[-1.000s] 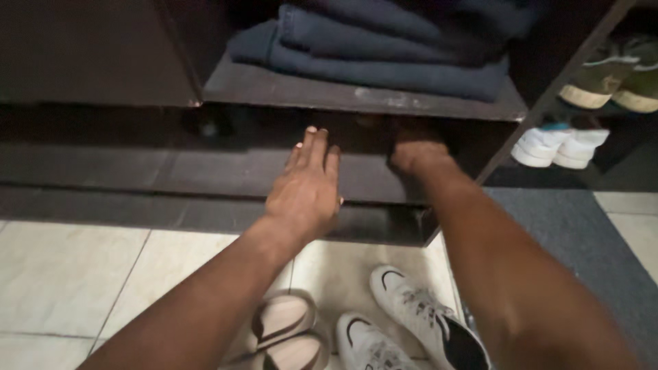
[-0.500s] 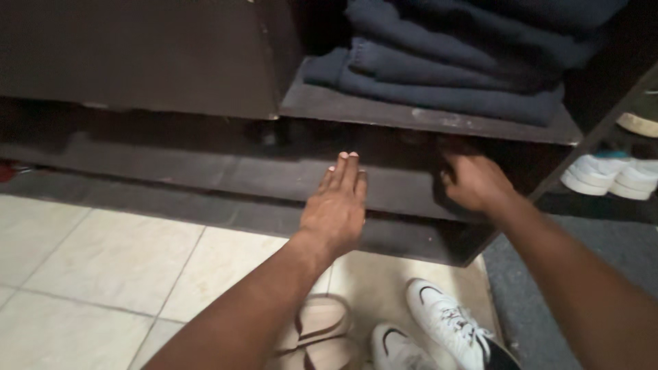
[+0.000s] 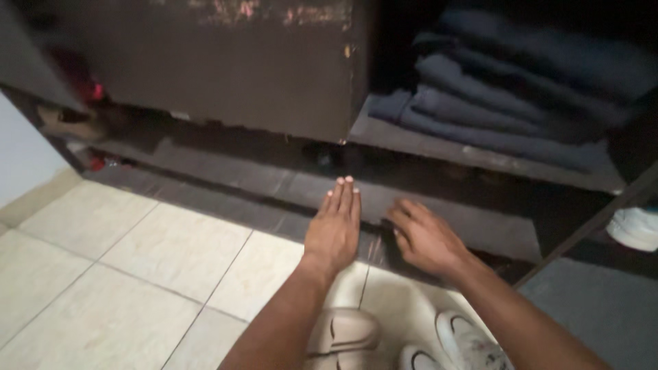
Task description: The person picks up several pairs of shoes from the floor, including black dress shoes, white sneakers, and beige slip-ons, and places them onto shelves in a dark wooden shoe cabinet. The person handles each pair individually, arranging them neatly on the shelves.
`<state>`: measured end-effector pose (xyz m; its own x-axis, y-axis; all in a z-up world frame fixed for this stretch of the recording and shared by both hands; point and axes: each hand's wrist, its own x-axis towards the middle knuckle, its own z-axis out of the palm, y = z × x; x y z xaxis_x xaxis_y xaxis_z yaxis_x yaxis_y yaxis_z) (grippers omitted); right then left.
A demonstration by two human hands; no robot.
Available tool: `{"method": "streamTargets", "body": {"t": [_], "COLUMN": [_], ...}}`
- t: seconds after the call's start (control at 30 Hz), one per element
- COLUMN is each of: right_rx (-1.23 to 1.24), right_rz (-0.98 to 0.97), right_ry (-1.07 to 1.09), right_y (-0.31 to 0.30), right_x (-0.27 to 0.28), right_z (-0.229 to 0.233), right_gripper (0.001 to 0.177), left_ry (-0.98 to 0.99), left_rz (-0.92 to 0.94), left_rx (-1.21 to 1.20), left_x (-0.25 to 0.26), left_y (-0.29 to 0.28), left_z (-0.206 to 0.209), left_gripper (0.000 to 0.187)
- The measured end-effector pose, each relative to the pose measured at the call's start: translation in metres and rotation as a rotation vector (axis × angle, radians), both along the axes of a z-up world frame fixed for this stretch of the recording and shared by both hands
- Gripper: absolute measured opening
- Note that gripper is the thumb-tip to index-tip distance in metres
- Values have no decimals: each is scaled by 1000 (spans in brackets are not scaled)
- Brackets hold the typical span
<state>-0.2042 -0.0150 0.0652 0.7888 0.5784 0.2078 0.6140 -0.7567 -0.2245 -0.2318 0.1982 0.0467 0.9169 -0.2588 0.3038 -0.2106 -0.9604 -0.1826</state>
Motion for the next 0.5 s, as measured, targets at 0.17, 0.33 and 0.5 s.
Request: {"method": "streamTargets", "body": {"t": [0.17,0.33,0.5], "right_rx": [12,-104,-144], "right_rz": [153,160,149], "right_ry": [-202,-131,-12], "right_y": [47,72,86], "right_x": [13,9,-19], "right_z": [10,24,20], "right_gripper": [50,49,47], "left_ry": [-133,-120,-148], "left_rz": [-29,-3,-3], "left_rx": [-60,-21,34], "left_x": [-4,-30,-49], "left_y": [27,57,89], "left_z": [-12,-14,-9], "left_gripper": [61,56,54]}}
